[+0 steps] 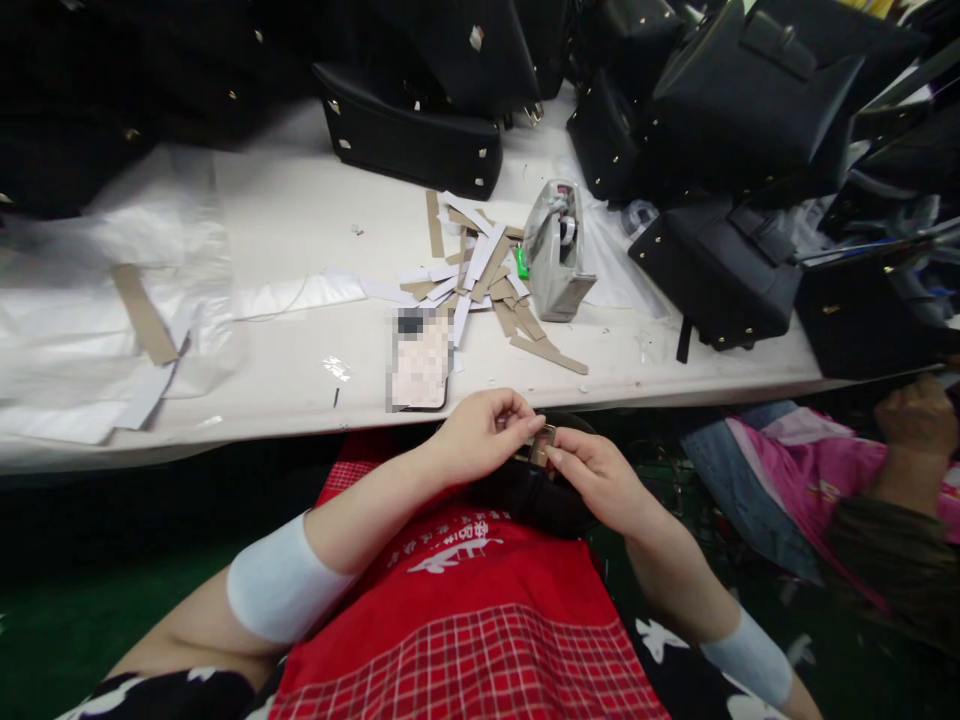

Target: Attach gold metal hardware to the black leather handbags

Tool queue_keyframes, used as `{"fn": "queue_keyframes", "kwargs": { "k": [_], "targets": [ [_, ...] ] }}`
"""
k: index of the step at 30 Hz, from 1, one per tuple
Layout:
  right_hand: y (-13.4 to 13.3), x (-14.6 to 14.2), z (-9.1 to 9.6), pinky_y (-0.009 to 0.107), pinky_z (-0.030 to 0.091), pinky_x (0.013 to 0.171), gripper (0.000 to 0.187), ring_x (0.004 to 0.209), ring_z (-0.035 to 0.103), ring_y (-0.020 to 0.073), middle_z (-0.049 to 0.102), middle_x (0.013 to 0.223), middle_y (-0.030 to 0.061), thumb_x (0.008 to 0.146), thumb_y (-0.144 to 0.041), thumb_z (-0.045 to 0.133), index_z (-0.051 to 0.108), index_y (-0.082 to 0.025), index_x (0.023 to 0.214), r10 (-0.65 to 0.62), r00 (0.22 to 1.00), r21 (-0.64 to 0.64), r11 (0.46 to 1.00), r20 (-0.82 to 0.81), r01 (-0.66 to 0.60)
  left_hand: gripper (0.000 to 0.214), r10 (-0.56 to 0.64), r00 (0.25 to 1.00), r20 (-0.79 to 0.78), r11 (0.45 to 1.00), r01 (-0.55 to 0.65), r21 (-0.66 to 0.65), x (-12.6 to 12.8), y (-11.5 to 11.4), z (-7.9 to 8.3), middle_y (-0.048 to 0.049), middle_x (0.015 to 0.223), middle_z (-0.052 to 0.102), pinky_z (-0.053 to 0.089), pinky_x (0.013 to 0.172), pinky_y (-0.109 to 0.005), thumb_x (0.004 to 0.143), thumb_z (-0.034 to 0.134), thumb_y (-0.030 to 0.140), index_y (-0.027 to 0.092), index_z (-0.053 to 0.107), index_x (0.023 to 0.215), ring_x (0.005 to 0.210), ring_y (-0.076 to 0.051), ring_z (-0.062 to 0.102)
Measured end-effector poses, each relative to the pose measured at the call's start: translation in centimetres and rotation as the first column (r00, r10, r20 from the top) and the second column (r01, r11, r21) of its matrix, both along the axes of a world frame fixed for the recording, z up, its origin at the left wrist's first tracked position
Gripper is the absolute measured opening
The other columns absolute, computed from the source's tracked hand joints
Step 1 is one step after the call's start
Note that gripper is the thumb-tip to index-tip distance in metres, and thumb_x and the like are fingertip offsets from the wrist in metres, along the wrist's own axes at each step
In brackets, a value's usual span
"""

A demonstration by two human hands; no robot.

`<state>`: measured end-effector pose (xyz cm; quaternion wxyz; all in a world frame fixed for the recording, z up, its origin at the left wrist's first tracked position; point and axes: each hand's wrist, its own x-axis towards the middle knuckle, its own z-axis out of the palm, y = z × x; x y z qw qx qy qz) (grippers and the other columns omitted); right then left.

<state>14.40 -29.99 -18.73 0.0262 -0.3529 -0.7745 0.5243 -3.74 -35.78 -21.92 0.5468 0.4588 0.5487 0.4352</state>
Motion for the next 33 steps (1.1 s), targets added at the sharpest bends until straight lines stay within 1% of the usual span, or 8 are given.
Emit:
{"fn": "queue_keyframes", "kwargs": {
  "k": [4, 7, 10, 16, 20, 25, 28, 33],
  "targets": [
    [0.6, 0.1, -0.3, 0.026, 0.042, 0.070, 0.027, 0.073, 0.052, 0.0147, 0.057, 0.077, 0.0009, 0.093, -0.035, 0.044, 0.058, -0.016, 0.080, 0.080, 0.994, -0.153, 0.984, -0.079, -0.091, 0.026, -0.190, 0.964, -0.185, 0.980, 0.197, 0.019, -0.5, -0.9, 0.5, 0.0024, 0.061, 0.053, 0.035, 0.053, -0.022, 0.084, 0.057, 0.039, 0.014, 0.066, 0.080, 0.054, -0.009, 0.044],
    [0.4, 0.0, -0.2, 0.025, 0.042, 0.065, 0.029, 0.068, 0.052, 0.0139, 0.057, 0.070, 0.0008, 0.090, -0.038, 0.051, 0.059, -0.015, 0.073, -0.015, 0.999, -0.260, 0.966, -0.050, 0.001, 0.028, -0.122, 0.966, -0.230, 0.992, 0.124, -0.003, -0.1, -1.6, 0.4, 0.0005, 0.062, 0.057, 0.037, 0.055, -0.022, 0.086, 0.053, 0.035, 0.014, 0.066, 0.071, 0.057, -0.010, 0.047],
    [-0.2, -0.1, 0.1, 0.024, 0.040, 0.059, 0.030, 0.062, 0.051, 0.0128, 0.057, 0.064, 0.0008, 0.085, -0.039, 0.058, 0.057, -0.015, 0.066, -0.135, 0.990, -0.308, 0.945, -0.050, 0.113, 0.024, -0.096, 0.983, -0.156, 0.994, 0.089, -0.057, 0.4, -2.0, 0.3, 0.0024, 0.059, 0.054, 0.035, 0.052, -0.021, 0.084, 0.056, 0.034, 0.014, 0.066, 0.073, 0.053, -0.009, 0.043],
    [-1.4, -0.4, 0.6, 0.024, 0.045, 0.055, 0.023, 0.059, 0.056, 0.0131, 0.064, 0.067, 0.0024, 0.077, -0.036, 0.070, 0.063, -0.016, 0.072, -0.361, 0.930, -0.095, 0.930, -0.062, 0.355, 0.015, -0.081, 0.992, -0.093, 0.993, 0.072, -0.092, 0.7, -2.2, 0.7, 0.0062, 0.055, 0.046, 0.029, 0.045, -0.018, 0.079, 0.061, 0.030, 0.015, 0.061, 0.077, 0.048, -0.006, 0.036],
    [-1.8, -0.6, 0.9, 0.025, 0.052, 0.059, 0.016, 0.061, 0.063, 0.0148, 0.069, 0.070, 0.0034, 0.076, -0.032, 0.072, 0.067, -0.017, 0.075, -0.438, 0.889, -0.025, 0.898, -0.133, 0.439, 0.012, -0.012, 0.987, -0.159, 1.000, 0.011, -0.008, 1.2, -2.4, 1.1, 0.0069, 0.055, 0.045, 0.030, 0.046, -0.018, 0.079, 0.060, 0.027, 0.016, 0.057, 0.074, 0.047, -0.006, 0.036],
    [-2.0, -0.4, 1.2, 0.024, 0.053, 0.060, 0.008, 0.063, 0.065, 0.0148, 0.071, 0.072, 0.0013, 0.076, -0.027, 0.073, 0.071, -0.020, 0.075, -0.425, 0.892, 0.164, 0.879, -0.151, 0.447, 0.009, 0.100, 0.931, -0.351, 0.985, -0.043, 0.167, 1.6, -2.5, 1.6, 0.0058, 0.056, 0.047, 0.032, 0.052, -0.020, 0.077, 0.059, 0.020, 0.017, 0.055, 0.070, 0.050, -0.007, 0.041],
    [-1.8, -0.1, 1.2, 0.023, 0.052, 0.064, 0.005, 0.064, 0.065, 0.0136, 0.071, 0.073, -0.0010, 0.076, -0.026, 0.075, 0.072, -0.022, 0.075, -0.389, 0.905, 0.279, 0.861, -0.174, 0.424, 0.010, 0.134, 0.905, -0.403, 0.971, -0.040, 0.234, 1.7, -2.5, 1.7, 0.0053, 0.057, 0.048, 0.032, 0.053, -0.021, 0.077, 0.060, 0.018, 0.017, 0.055, 0.069, 0.052, -0.008, 0.042],
    [-1.4, 0.1, 1.3, 0.025, 0.051, 0.066, 0.007, 0.067, 0.063, 0.0137, 0.068, 0.072, -0.0013, 0.078, -0.023, 0.074, 0.068, -0.021, 0.073, -0.280, 0.931, 0.350, 0.870, -0.233, 0.348, 0.011, 0.155, 0.889, -0.432, 0.955, -0.024, 0.295, 1.8, -2.7, 1.4, 0.0050, 0.059, 0.049, 0.032, 0.054, -0.022, 0.078, 0.061, 0.018, 0.017, 0.055, 0.070, 0.054, -0.009, 0.044]
  ]
}}
